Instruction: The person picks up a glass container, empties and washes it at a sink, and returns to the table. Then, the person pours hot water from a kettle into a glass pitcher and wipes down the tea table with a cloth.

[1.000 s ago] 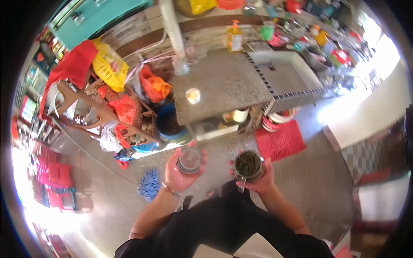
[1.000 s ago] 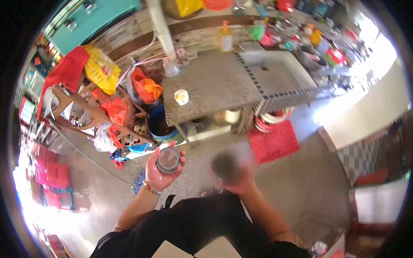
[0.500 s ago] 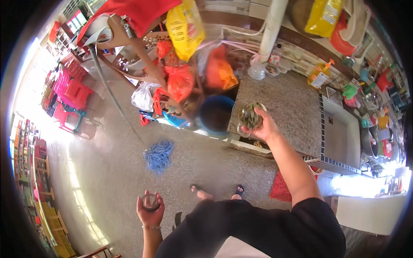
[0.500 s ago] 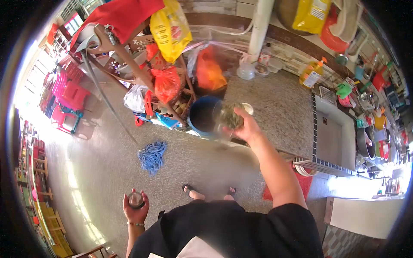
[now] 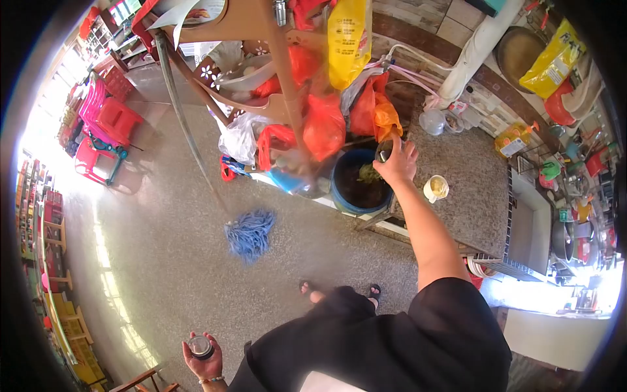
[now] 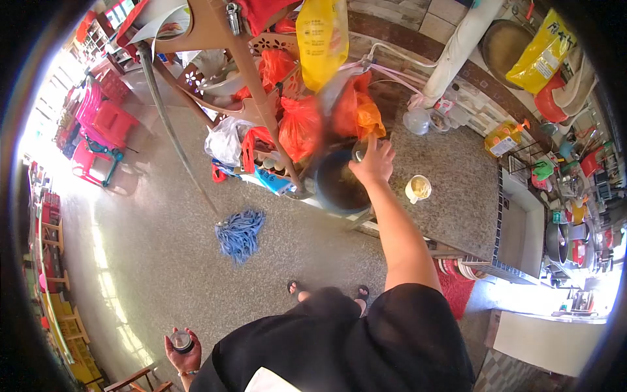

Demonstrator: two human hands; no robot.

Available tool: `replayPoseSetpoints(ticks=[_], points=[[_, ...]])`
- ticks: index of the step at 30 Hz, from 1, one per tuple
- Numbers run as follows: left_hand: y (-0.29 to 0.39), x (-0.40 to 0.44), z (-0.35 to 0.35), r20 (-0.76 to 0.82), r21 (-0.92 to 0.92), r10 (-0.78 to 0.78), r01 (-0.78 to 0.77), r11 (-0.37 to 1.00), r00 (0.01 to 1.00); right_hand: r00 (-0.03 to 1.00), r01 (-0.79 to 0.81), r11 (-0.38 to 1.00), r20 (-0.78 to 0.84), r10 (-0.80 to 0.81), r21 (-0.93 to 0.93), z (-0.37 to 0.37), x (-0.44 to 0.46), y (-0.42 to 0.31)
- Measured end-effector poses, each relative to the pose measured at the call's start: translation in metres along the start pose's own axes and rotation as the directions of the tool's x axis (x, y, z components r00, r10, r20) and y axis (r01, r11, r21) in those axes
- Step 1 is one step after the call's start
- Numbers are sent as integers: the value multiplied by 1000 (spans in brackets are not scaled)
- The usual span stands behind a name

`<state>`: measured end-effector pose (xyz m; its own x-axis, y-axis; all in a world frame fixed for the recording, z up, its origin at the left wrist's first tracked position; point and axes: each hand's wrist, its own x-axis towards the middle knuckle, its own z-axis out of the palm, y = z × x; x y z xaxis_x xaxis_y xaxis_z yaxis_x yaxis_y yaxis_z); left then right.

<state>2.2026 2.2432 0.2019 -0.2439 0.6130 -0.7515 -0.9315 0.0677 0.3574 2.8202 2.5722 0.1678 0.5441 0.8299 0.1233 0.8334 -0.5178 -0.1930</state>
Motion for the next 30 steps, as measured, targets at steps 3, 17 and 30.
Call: replayPoseSetpoints(ticks=[3,17,30], points=[[8,11,2,-6,6,-1,2,1000,1000,994,35,999,-99,-36,-10,-19,13,-7],[-32,-22,17,17,87,30,-32,996,999,968,249,968,32,-248,-33,25,24,1],[-164,-70,82,224,-96,14,8,995,975,658,-750,-312,612,-439,584,19,86,114]])
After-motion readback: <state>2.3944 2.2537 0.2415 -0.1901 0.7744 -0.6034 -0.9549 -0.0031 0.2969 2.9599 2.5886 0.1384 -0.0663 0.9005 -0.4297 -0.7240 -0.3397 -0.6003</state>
